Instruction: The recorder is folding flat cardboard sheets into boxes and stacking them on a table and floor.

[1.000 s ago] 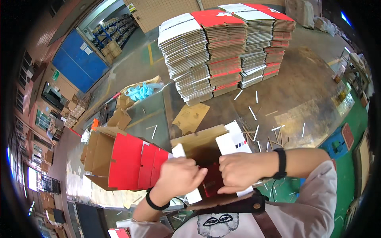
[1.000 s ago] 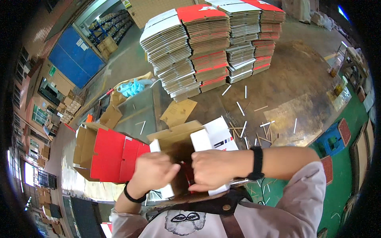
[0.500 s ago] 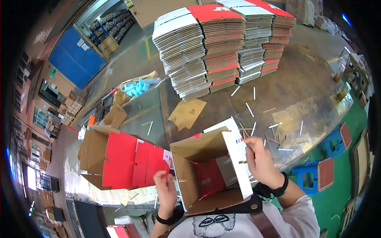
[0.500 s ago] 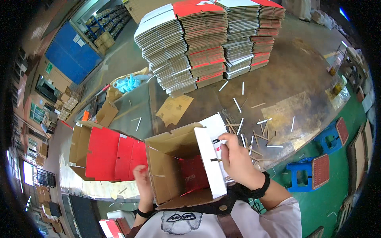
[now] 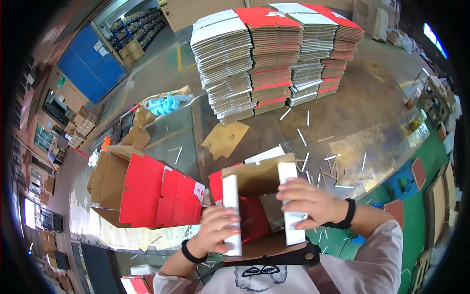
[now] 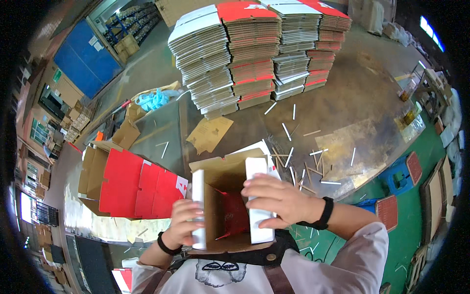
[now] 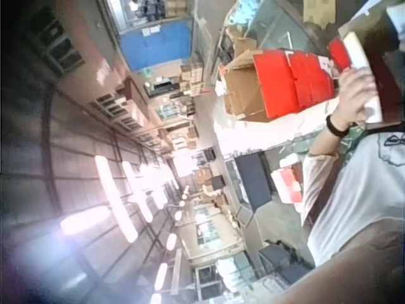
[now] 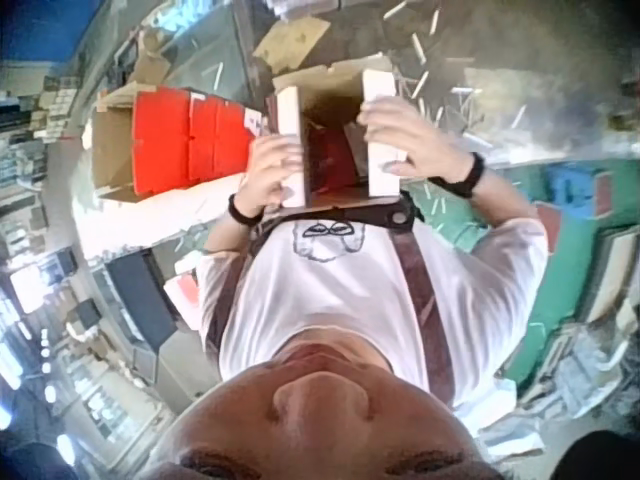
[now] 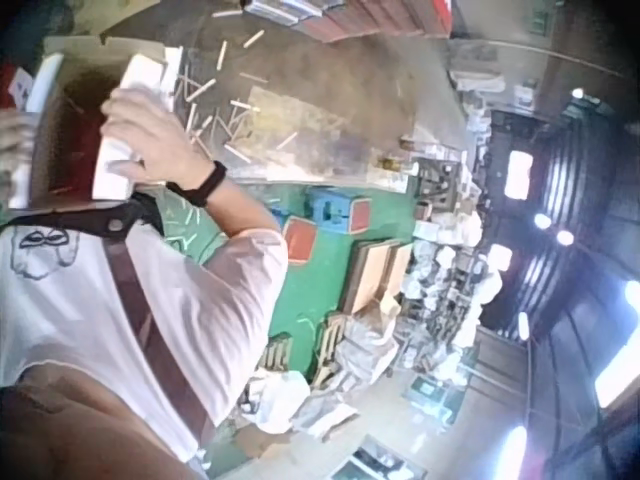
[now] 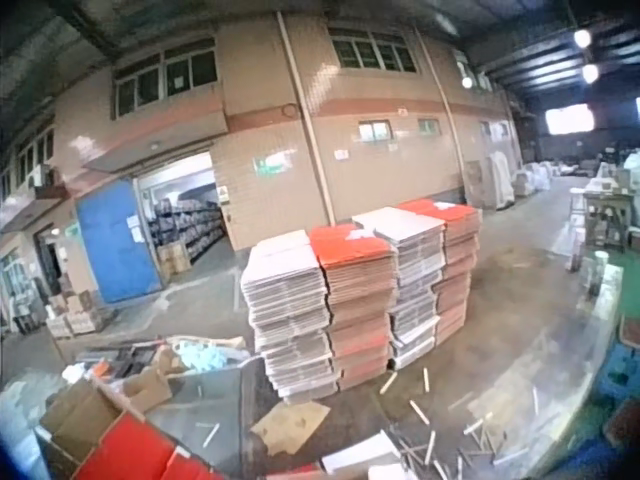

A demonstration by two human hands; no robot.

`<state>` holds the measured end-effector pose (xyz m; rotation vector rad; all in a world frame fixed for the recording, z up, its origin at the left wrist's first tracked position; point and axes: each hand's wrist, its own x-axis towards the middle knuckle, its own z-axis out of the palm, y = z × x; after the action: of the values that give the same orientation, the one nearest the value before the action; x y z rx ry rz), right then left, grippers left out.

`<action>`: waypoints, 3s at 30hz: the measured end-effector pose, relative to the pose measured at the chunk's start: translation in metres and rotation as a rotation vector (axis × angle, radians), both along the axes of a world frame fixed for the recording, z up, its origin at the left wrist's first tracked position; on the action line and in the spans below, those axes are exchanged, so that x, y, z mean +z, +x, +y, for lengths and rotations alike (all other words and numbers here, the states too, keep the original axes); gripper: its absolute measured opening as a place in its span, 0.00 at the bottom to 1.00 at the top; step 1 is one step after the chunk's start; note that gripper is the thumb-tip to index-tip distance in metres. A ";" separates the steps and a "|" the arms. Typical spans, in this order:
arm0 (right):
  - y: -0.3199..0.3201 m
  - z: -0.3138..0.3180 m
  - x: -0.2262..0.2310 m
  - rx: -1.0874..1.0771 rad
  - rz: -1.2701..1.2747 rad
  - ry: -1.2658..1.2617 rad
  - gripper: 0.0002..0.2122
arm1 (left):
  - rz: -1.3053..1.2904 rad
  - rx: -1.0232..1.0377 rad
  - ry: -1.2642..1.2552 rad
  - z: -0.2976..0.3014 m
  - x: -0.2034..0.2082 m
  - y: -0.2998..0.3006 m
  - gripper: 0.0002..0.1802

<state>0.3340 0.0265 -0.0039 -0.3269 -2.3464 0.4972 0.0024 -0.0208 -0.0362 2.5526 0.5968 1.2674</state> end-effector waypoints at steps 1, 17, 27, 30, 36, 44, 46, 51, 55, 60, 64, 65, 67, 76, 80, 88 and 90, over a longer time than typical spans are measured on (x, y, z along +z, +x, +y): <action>-0.003 0.001 -0.009 0.063 -0.052 -0.026 0.20 | 0.175 -0.047 -0.057 0.001 0.007 0.006 0.32; -0.037 0.018 0.071 -0.135 -0.933 -0.686 0.24 | 0.657 0.161 -0.183 0.004 0.011 0.071 0.29; -0.107 0.045 0.003 -0.465 -0.565 0.551 0.29 | 0.506 -0.256 -0.227 0.008 -0.012 0.064 0.23; -0.086 0.022 0.022 -0.161 -0.538 0.070 0.31 | 0.499 -0.231 -0.432 0.007 -0.003 0.066 0.20; -0.076 0.022 -0.020 -0.252 -0.659 0.317 0.29 | 0.414 -0.270 -0.262 0.014 -0.015 0.063 0.19; -0.067 0.000 -0.030 -0.118 -0.516 -0.114 0.31 | 0.305 -0.298 -0.333 0.005 -0.014 0.060 0.15; -0.069 -0.003 -0.026 -0.161 -0.564 -0.042 0.29 | 0.308 -0.296 -0.298 0.004 -0.016 0.060 0.14; -0.023 0.009 0.009 0.280 -0.247 -0.582 0.26 | -0.246 -0.541 -1.042 -0.003 0.013 0.029 0.21; -0.010 -0.027 0.059 0.123 -0.205 -0.964 0.19 | -0.211 -0.408 -0.843 -0.024 0.055 0.020 0.24; -0.021 -0.026 0.019 -0.176 0.106 -1.160 0.11 | -0.212 0.141 -0.954 -0.016 0.047 0.025 0.10; -0.012 -0.011 0.027 -0.182 -0.105 -0.441 0.13 | 0.226 0.298 -0.466 -0.010 0.067 0.019 0.14; -0.011 -0.010 0.029 -0.194 -0.180 -0.374 0.15 | 0.227 0.303 -0.470 -0.011 0.059 0.019 0.14; -0.008 -0.010 0.009 -0.171 -0.208 -0.457 0.19 | 0.180 0.306 -0.515 -0.009 0.023 0.017 0.19; -0.018 -0.021 -0.095 -0.629 0.280 -1.214 0.24 | -0.573 0.289 -1.370 0.009 -0.047 0.035 0.39; -0.001 -0.012 -0.035 -0.538 -0.099 -0.998 0.31 | -0.255 0.218 -1.406 0.006 -0.013 0.013 0.46; -0.017 -0.031 -0.071 -0.529 0.215 -0.916 0.29 | -0.243 -0.011 -1.144 -0.025 -0.090 -0.021 0.40; -0.018 -0.038 -0.116 -0.539 0.088 -0.870 0.25 | -0.089 0.166 -1.163 -0.045 -0.148 -0.031 0.39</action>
<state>0.3156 -0.0115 -0.1201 -1.2551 -1.7218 1.1941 -0.0291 -0.0660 -0.1842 1.4857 1.1130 0.6951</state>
